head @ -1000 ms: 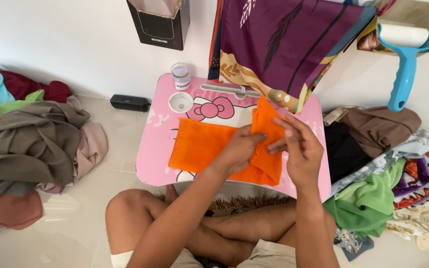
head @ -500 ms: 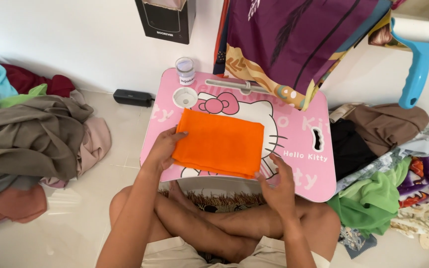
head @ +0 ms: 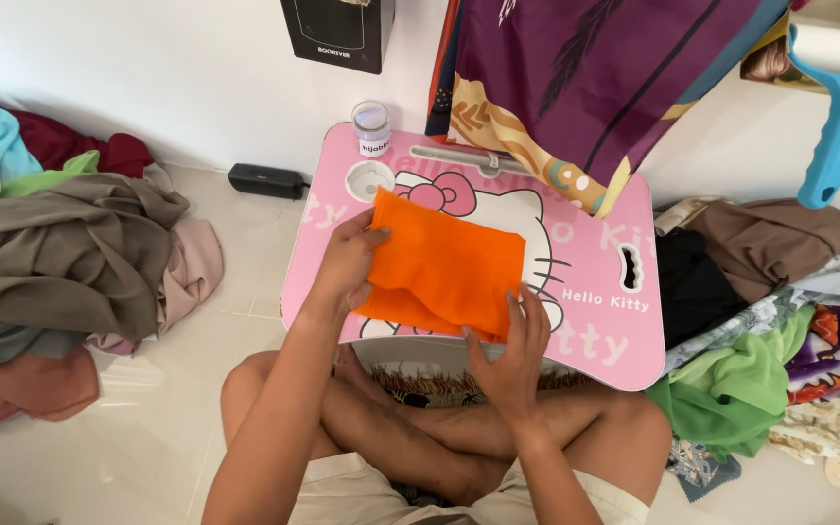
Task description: The person folds an orange cloth on a pink Hello Kitty lap desk, uses a lint roller to clean the surface, then places the folded cloth into a clear plastic bag and seals it.
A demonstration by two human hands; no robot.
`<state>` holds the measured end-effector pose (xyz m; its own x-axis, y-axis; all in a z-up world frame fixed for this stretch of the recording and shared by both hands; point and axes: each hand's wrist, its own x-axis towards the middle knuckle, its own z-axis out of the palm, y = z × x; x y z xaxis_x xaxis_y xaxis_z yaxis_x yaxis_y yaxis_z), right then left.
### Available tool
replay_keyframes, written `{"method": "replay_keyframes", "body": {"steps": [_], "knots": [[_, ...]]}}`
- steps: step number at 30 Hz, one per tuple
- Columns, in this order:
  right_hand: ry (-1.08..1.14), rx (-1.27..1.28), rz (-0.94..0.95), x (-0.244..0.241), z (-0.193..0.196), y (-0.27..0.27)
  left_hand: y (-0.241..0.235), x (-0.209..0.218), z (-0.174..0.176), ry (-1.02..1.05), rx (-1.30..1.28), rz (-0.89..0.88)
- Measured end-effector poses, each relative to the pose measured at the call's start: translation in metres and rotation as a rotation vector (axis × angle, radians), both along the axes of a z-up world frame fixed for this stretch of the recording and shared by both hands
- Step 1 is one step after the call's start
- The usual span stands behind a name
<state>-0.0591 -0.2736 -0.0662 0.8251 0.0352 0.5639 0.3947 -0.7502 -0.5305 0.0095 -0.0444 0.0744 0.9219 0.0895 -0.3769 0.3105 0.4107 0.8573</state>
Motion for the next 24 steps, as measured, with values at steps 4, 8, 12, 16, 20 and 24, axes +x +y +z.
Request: {"method": "replay_keyframes", "body": {"steps": [4, 8, 12, 16, 20, 24], "knots": [[-0.056, 0.014, 0.186, -0.022, 0.013, 0.032, -0.020, 0.012, 0.020, -0.048, -0.040, -0.024], [0.035, -0.113, 0.393, -0.007, 0.020, 0.066, -0.051, 0.017, 0.034, -0.106, -0.200, -0.063], [0.019, -0.333, 0.155, 0.038, 0.008, 0.059, -0.080, 0.015, 0.031, -0.252, -0.290, -0.111], [-0.038, -0.466, -0.017, 0.063, -0.063, 0.014, -0.082, 0.012, 0.027, -0.269, -0.300, -0.161], [-0.501, -1.038, -0.194, 0.061, -0.089, -0.023, -0.059, 0.027, -0.039, -0.251, -0.169, -0.139], [-0.510, -1.031, -0.211, 0.062, -0.087, -0.024, -0.031, 0.014, -0.034, -0.128, -0.124, -0.093]]}}
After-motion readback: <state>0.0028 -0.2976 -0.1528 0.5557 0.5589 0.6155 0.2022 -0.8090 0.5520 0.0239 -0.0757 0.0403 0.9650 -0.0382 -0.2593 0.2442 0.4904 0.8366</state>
